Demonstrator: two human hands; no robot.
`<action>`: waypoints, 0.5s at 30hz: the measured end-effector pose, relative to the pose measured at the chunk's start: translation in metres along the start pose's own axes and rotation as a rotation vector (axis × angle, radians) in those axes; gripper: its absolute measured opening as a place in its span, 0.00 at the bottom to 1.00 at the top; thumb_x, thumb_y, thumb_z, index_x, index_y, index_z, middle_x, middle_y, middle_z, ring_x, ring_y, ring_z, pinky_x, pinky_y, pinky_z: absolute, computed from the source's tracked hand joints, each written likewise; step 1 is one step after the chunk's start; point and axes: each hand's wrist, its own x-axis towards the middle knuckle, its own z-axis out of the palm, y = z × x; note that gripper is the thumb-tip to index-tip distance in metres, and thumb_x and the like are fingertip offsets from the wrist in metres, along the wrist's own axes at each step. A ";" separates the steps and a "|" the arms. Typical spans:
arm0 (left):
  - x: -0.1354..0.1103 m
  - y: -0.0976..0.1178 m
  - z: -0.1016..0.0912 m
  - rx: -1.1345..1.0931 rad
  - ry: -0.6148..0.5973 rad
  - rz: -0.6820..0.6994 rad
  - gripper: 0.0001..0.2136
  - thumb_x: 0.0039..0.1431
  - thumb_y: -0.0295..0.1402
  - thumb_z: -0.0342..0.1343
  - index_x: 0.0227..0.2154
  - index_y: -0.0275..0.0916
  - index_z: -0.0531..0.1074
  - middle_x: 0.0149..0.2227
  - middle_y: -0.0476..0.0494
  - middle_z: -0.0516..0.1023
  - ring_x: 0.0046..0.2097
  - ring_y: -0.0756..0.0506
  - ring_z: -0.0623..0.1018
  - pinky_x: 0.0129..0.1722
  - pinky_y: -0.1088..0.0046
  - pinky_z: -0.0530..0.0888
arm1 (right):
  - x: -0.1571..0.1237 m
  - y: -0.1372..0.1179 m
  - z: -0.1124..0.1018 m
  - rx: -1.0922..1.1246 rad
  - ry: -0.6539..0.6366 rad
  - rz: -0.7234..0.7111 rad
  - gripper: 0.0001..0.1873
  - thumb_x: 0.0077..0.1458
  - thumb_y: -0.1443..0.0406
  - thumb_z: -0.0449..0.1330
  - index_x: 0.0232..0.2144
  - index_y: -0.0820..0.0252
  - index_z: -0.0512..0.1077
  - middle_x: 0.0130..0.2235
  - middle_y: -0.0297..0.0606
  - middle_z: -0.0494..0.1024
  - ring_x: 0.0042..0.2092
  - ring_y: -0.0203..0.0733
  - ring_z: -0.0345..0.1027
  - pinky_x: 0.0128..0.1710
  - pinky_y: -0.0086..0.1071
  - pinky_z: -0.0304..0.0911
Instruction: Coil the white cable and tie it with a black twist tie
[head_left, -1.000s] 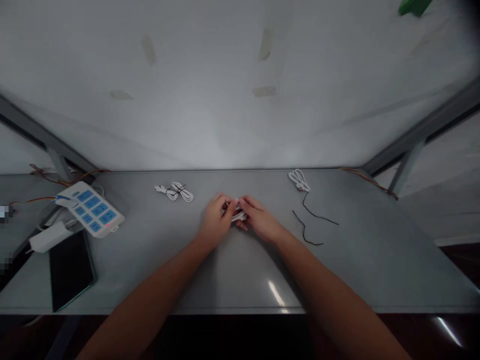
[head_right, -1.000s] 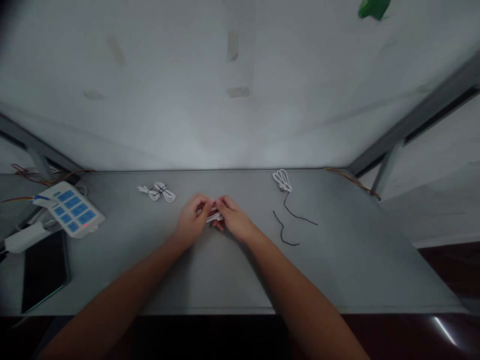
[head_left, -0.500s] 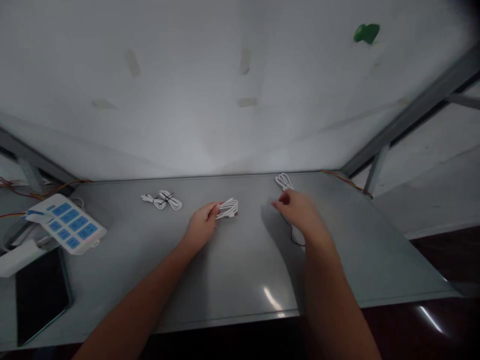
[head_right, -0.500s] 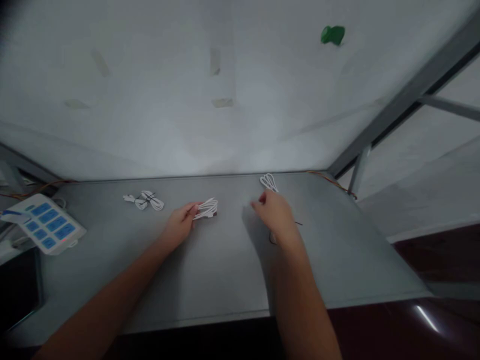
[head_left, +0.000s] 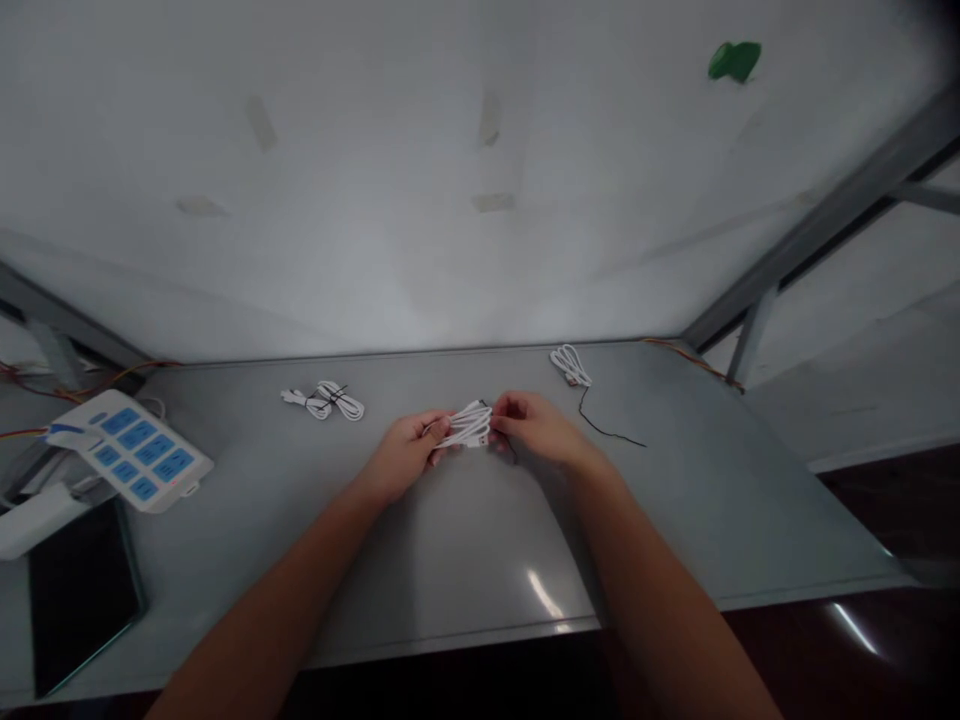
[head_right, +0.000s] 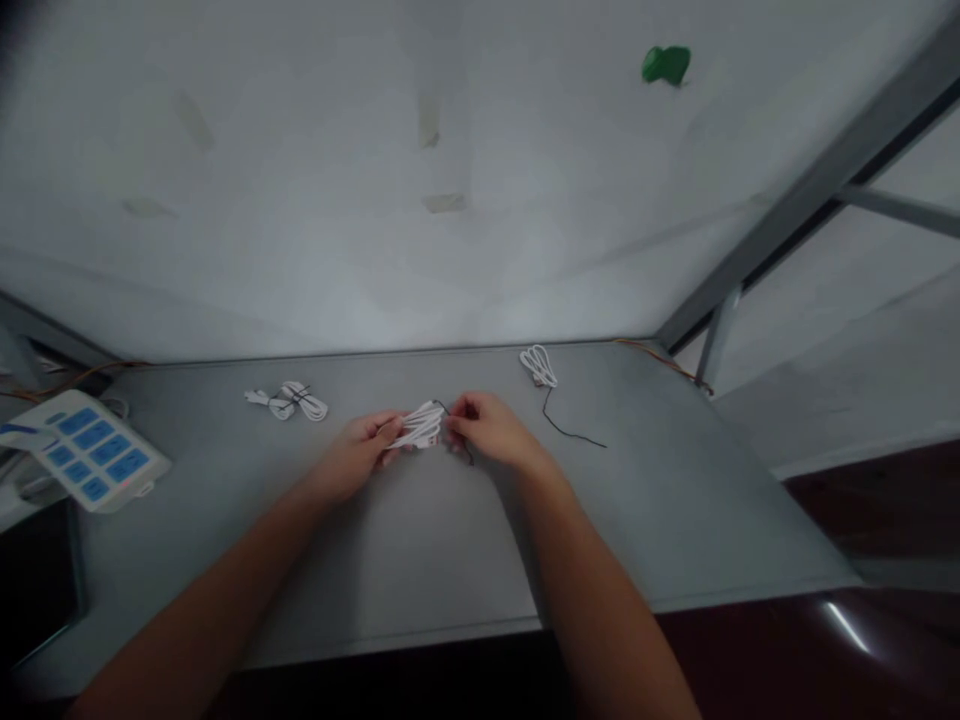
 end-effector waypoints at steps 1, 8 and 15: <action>-0.002 0.001 0.001 0.002 -0.035 0.005 0.23 0.63 0.53 0.55 0.46 0.38 0.78 0.25 0.51 0.73 0.22 0.52 0.63 0.22 0.76 0.60 | 0.003 -0.001 0.007 0.129 -0.005 -0.016 0.07 0.47 0.61 0.67 0.27 0.57 0.73 0.25 0.33 0.77 0.28 0.37 0.69 0.31 0.30 0.62; -0.004 -0.001 0.007 -0.118 -0.040 0.081 0.18 0.62 0.51 0.59 0.39 0.40 0.69 0.30 0.52 0.72 0.23 0.54 0.65 0.22 0.78 0.61 | 0.012 0.002 0.031 0.579 0.026 0.050 0.13 0.40 0.61 0.74 0.27 0.59 0.76 0.26 0.31 0.77 0.27 0.35 0.68 0.30 0.31 0.61; -0.006 0.003 0.008 -0.216 0.025 0.043 0.20 0.60 0.52 0.62 0.37 0.39 0.70 0.33 0.50 0.76 0.25 0.55 0.68 0.24 0.78 0.64 | 0.011 0.001 0.041 0.725 -0.059 0.176 0.11 0.39 0.67 0.72 0.29 0.59 0.77 0.27 0.33 0.79 0.28 0.37 0.70 0.30 0.30 0.62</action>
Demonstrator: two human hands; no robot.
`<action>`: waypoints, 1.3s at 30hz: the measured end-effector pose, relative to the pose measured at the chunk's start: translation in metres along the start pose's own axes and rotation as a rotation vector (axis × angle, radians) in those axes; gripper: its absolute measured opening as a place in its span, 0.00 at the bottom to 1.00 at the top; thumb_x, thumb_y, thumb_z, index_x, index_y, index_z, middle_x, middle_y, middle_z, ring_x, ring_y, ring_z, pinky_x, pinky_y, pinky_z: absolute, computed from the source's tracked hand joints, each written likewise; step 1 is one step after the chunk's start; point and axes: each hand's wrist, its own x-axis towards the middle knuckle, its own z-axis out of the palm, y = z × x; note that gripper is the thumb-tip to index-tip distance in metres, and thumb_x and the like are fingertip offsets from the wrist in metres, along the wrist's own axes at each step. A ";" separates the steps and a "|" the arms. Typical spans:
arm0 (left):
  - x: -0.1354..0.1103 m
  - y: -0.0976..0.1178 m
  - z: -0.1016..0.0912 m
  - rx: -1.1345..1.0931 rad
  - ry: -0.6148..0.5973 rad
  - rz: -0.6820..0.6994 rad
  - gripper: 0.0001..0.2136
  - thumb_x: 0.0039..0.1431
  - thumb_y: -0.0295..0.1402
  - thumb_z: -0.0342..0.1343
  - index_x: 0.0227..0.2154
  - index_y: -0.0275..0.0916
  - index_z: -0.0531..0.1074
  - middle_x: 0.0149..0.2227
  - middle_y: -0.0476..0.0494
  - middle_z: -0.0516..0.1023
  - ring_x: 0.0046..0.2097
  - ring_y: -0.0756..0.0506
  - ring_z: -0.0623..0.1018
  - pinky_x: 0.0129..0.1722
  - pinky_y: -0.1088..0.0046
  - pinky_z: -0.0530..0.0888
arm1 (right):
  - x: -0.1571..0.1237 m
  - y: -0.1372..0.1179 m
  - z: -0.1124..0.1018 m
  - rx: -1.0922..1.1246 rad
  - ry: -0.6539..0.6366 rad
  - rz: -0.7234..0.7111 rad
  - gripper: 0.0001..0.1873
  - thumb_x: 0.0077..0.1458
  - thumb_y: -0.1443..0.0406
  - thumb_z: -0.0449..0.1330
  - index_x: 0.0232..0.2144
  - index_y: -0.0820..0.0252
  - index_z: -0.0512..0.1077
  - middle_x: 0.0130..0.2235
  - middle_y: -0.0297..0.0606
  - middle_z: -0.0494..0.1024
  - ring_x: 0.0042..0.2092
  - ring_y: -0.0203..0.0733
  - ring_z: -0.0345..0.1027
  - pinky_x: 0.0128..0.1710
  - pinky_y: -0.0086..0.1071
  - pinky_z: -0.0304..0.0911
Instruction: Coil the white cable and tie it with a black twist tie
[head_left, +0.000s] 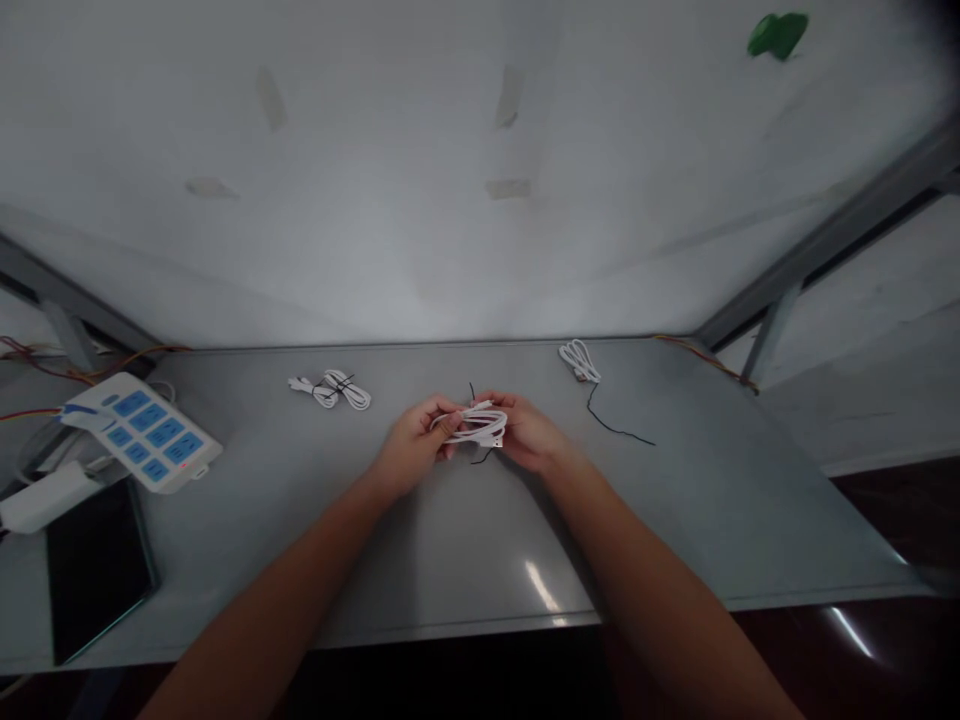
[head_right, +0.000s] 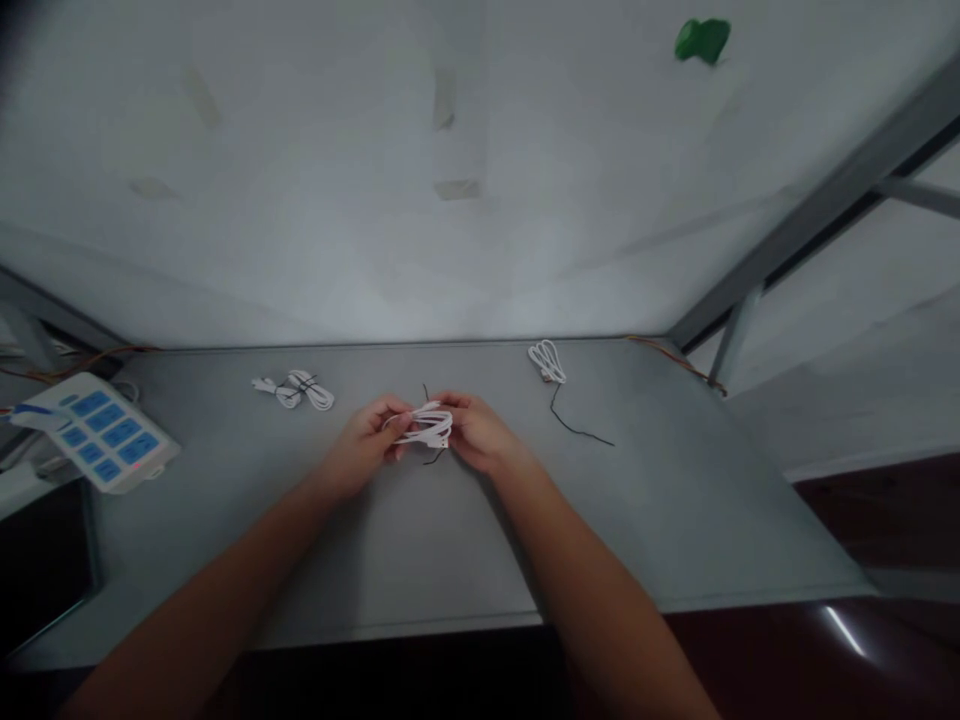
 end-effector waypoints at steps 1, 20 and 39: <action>-0.001 0.001 0.001 -0.001 -0.010 -0.018 0.20 0.59 0.53 0.63 0.37 0.39 0.71 0.33 0.49 0.77 0.25 0.55 0.68 0.25 0.78 0.65 | 0.000 0.001 0.001 0.015 -0.011 0.020 0.10 0.40 0.68 0.72 0.29 0.59 0.77 0.27 0.33 0.79 0.29 0.37 0.70 0.31 0.30 0.63; 0.000 -0.001 0.002 0.034 -0.135 -0.037 0.21 0.62 0.51 0.62 0.44 0.35 0.78 0.30 0.49 0.74 0.25 0.54 0.65 0.24 0.76 0.60 | 0.005 0.008 -0.007 0.172 -0.258 0.092 0.07 0.43 0.73 0.66 0.28 0.61 0.76 0.33 0.37 0.82 0.32 0.41 0.76 0.35 0.33 0.73; 0.016 -0.010 -0.010 -0.134 0.380 0.051 0.20 0.52 0.50 0.67 0.35 0.36 0.76 0.21 0.55 0.68 0.21 0.53 0.63 0.22 0.77 0.56 | 0.002 0.042 0.017 -0.520 0.034 -0.359 0.12 0.49 0.67 0.71 0.39 0.56 0.80 0.35 0.36 0.84 0.36 0.41 0.78 0.40 0.37 0.73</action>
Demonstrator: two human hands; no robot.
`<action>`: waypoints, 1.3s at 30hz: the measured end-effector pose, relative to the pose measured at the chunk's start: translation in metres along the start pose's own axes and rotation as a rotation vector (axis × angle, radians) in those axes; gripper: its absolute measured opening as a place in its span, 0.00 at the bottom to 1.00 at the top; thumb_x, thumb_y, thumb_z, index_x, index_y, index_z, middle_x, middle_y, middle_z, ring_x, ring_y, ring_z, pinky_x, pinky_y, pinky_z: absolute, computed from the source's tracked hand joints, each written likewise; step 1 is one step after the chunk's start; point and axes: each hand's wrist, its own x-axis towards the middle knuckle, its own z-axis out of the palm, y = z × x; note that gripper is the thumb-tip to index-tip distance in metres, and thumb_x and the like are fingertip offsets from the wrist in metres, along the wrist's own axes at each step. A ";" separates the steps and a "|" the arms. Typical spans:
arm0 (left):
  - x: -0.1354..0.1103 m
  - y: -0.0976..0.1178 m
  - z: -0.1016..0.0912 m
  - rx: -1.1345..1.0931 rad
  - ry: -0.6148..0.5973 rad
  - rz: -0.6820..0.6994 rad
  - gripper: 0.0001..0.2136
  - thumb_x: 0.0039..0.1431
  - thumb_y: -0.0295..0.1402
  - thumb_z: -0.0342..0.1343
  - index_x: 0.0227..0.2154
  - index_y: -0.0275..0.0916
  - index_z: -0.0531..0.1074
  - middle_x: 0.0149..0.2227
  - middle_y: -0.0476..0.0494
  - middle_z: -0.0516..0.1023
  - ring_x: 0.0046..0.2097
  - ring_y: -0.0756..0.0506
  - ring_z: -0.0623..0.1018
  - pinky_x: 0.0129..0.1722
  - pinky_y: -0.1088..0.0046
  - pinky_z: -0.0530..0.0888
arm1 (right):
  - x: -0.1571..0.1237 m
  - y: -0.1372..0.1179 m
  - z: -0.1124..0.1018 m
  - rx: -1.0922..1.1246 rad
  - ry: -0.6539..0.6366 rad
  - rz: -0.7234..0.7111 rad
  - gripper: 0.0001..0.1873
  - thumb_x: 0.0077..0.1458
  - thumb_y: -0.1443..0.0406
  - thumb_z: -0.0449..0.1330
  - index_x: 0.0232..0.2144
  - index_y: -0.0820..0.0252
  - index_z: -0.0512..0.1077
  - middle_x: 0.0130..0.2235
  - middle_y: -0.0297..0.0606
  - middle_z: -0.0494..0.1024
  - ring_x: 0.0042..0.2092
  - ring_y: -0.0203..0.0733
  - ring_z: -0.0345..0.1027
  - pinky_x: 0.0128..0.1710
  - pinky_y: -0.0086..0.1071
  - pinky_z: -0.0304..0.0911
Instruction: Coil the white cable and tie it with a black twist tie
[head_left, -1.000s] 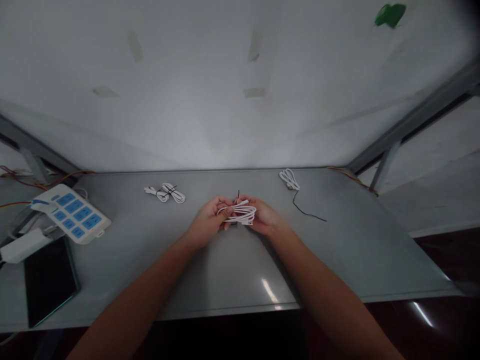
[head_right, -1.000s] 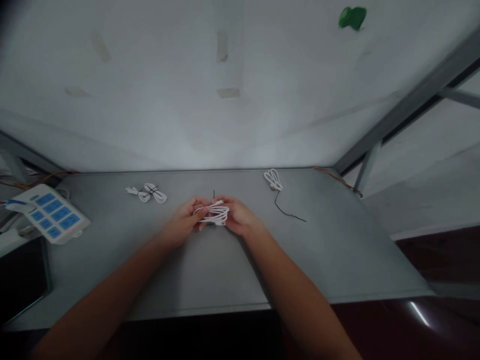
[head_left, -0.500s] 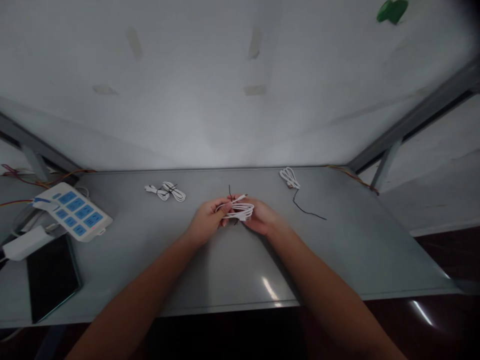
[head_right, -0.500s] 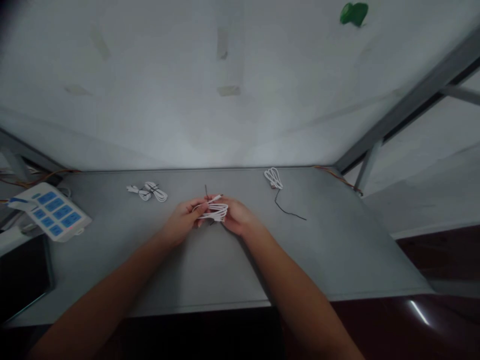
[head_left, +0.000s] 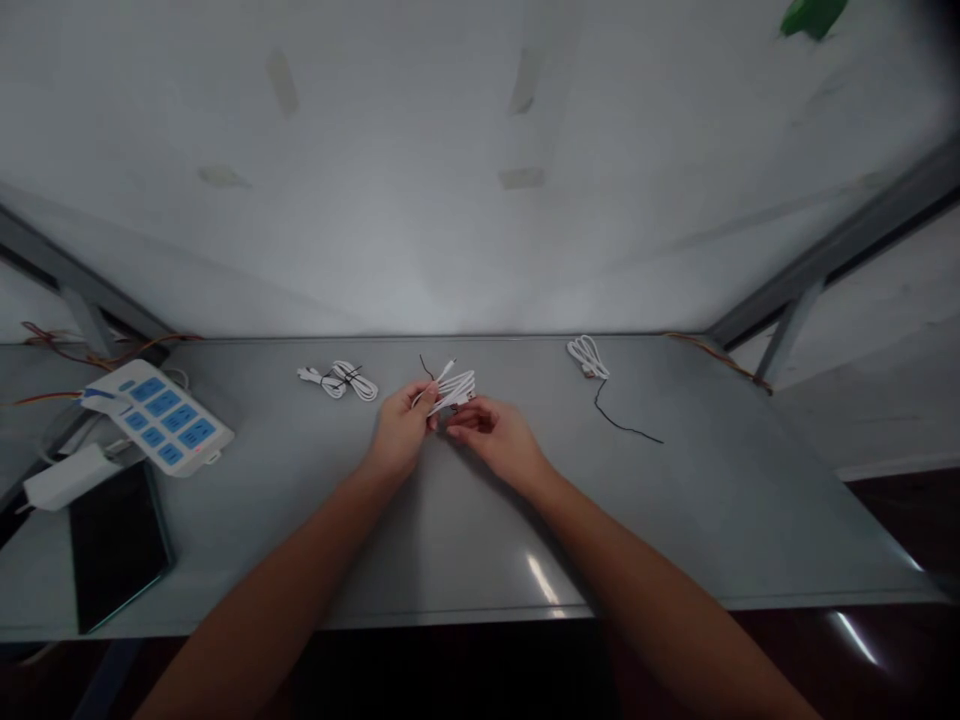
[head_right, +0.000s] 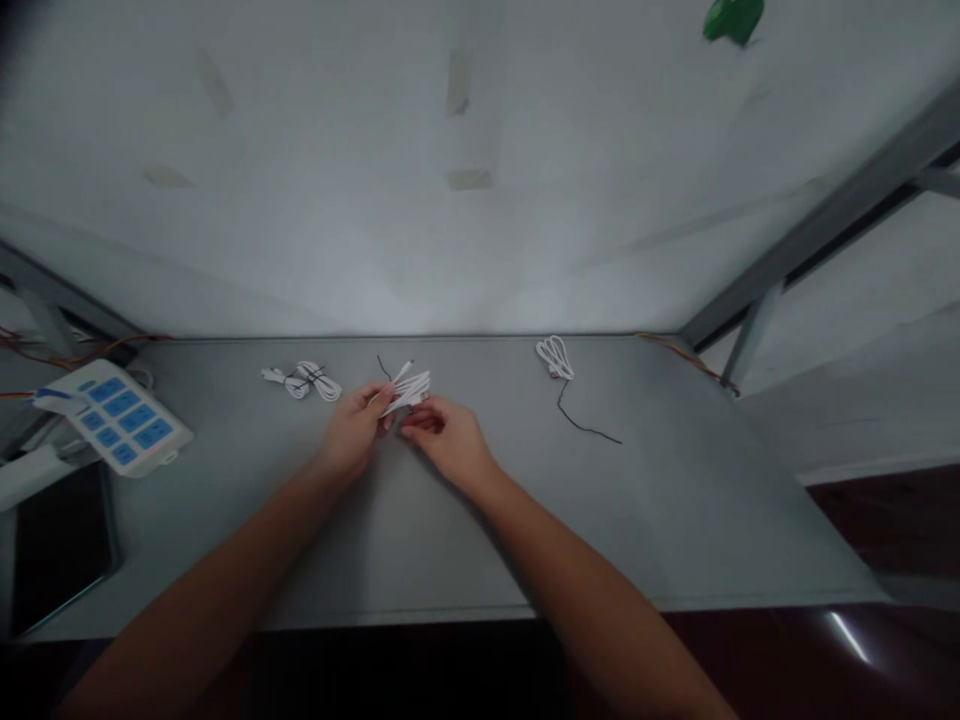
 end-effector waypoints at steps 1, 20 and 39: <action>0.000 0.000 0.000 -0.004 -0.004 -0.007 0.19 0.52 0.49 0.66 0.35 0.36 0.76 0.20 0.55 0.68 0.21 0.53 0.63 0.22 0.77 0.55 | -0.001 0.001 0.000 -0.101 0.024 -0.049 0.10 0.52 0.67 0.69 0.39 0.55 0.80 0.36 0.37 0.85 0.37 0.42 0.78 0.42 0.38 0.72; -0.012 0.001 -0.003 0.796 -0.118 0.337 0.11 0.68 0.35 0.52 0.40 0.40 0.80 0.37 0.42 0.83 0.34 0.45 0.78 0.40 0.69 0.74 | -0.005 -0.024 -0.017 -0.775 0.056 -0.775 0.12 0.67 0.70 0.55 0.36 0.54 0.79 0.54 0.44 0.80 0.54 0.49 0.72 0.53 0.47 0.71; -0.016 0.003 -0.001 0.709 -0.344 0.476 0.10 0.70 0.31 0.51 0.44 0.40 0.79 0.43 0.42 0.77 0.41 0.46 0.79 0.44 0.69 0.77 | -0.003 -0.023 -0.016 -0.791 0.233 -0.612 0.11 0.67 0.66 0.56 0.32 0.55 0.76 0.32 0.42 0.77 0.38 0.47 0.68 0.40 0.40 0.64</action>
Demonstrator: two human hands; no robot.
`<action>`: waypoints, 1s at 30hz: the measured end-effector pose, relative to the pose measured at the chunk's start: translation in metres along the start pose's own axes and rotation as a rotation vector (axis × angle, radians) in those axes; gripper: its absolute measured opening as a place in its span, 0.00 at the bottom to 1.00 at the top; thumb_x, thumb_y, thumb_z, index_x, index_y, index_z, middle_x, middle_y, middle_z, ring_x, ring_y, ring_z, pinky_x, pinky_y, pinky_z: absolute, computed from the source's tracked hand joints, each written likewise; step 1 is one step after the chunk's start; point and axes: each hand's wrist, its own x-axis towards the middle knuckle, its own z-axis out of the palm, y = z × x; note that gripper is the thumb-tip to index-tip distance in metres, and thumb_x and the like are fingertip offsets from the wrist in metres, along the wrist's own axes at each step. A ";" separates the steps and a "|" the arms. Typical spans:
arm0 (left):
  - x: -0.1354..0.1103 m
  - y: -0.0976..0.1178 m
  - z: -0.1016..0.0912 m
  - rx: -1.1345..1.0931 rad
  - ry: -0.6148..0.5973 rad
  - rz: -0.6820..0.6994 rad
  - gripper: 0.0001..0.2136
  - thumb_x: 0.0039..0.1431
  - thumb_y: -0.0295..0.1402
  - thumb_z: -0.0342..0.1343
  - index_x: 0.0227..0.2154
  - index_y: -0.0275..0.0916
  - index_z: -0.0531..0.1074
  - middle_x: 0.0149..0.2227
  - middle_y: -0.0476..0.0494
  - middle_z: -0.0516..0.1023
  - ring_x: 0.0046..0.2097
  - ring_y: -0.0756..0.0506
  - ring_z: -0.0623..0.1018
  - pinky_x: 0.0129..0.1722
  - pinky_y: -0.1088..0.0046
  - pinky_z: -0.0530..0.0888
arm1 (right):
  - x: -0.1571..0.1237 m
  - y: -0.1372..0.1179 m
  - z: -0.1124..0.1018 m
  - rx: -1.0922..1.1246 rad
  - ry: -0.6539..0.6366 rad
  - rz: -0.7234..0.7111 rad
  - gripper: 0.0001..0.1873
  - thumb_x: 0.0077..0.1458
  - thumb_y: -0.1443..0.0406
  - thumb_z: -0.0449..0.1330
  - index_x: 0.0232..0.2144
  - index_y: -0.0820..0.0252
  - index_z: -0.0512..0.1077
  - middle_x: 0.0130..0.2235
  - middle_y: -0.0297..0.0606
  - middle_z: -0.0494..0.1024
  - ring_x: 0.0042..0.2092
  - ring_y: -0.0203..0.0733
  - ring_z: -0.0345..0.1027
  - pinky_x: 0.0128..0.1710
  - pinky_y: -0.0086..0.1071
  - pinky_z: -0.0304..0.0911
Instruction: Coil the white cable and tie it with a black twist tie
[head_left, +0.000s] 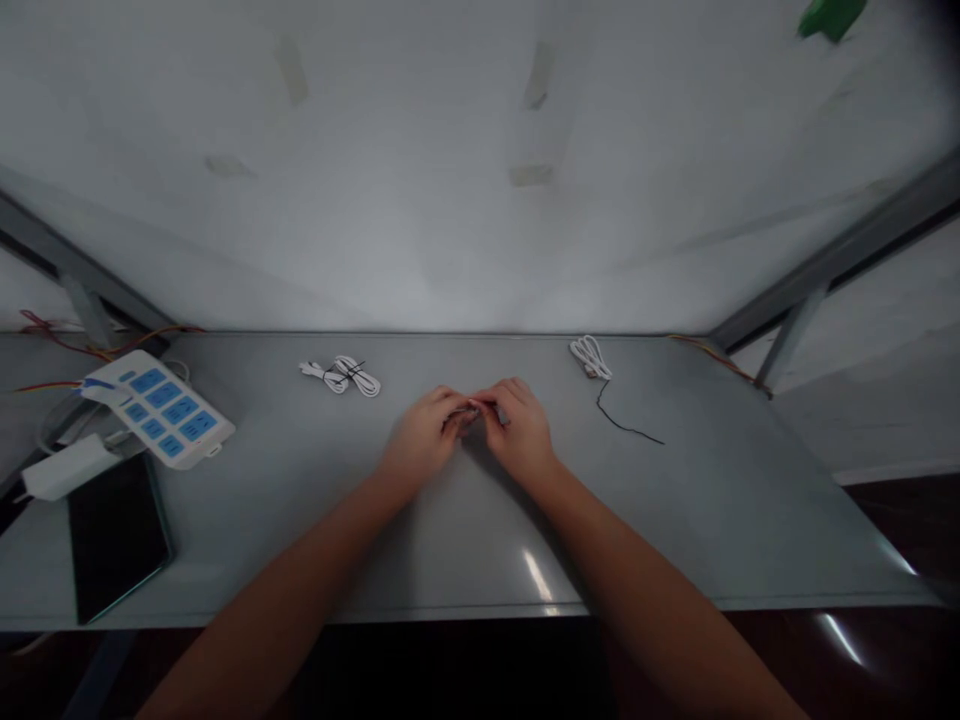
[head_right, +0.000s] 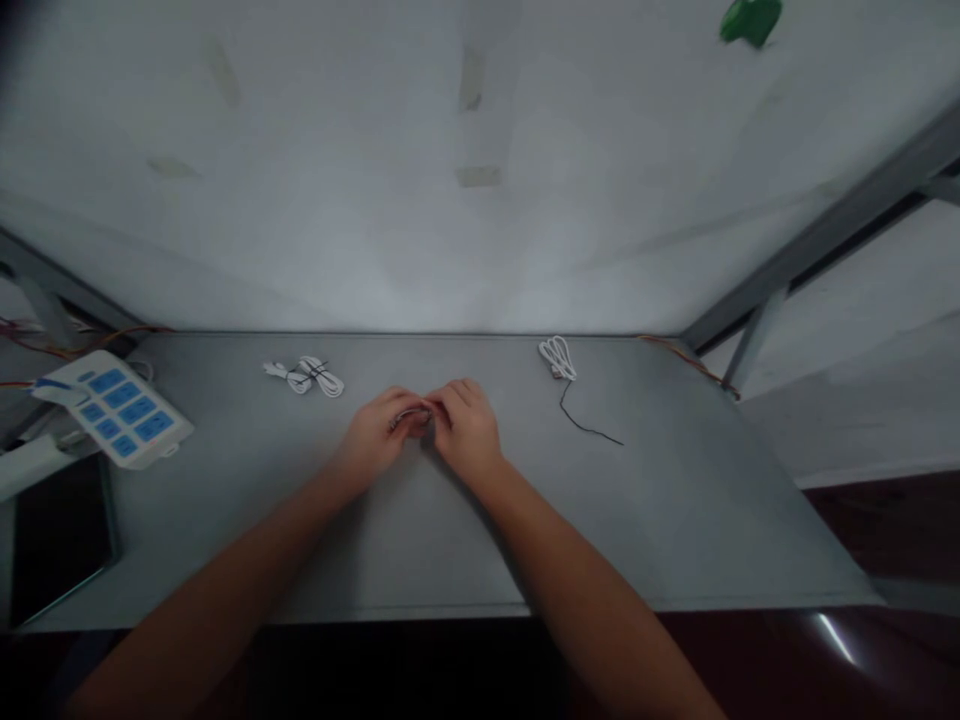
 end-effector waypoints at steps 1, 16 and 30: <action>0.000 0.000 0.000 0.036 0.004 0.008 0.09 0.69 0.31 0.53 0.44 0.41 0.79 0.43 0.42 0.77 0.42 0.45 0.79 0.46 0.68 0.76 | 0.000 -0.001 0.000 0.005 0.010 0.019 0.10 0.66 0.66 0.57 0.32 0.55 0.75 0.31 0.41 0.77 0.38 0.47 0.68 0.40 0.40 0.63; 0.000 -0.010 0.004 0.227 0.021 0.152 0.13 0.71 0.31 0.51 0.50 0.45 0.80 0.47 0.41 0.79 0.47 0.44 0.79 0.51 0.67 0.74 | 0.006 0.012 -0.009 0.652 -0.053 0.681 0.09 0.50 0.57 0.70 0.28 0.55 0.78 0.30 0.38 0.82 0.33 0.44 0.73 0.37 0.39 0.68; 0.010 0.002 -0.018 -0.381 -0.079 -0.336 0.08 0.53 0.37 0.67 0.34 0.39 0.82 0.32 0.47 0.81 0.33 0.46 0.77 0.34 0.73 0.70 | 0.015 0.003 -0.028 0.437 -0.179 0.277 0.06 0.56 0.64 0.66 0.35 0.52 0.84 0.34 0.37 0.80 0.38 0.44 0.73 0.39 0.39 0.68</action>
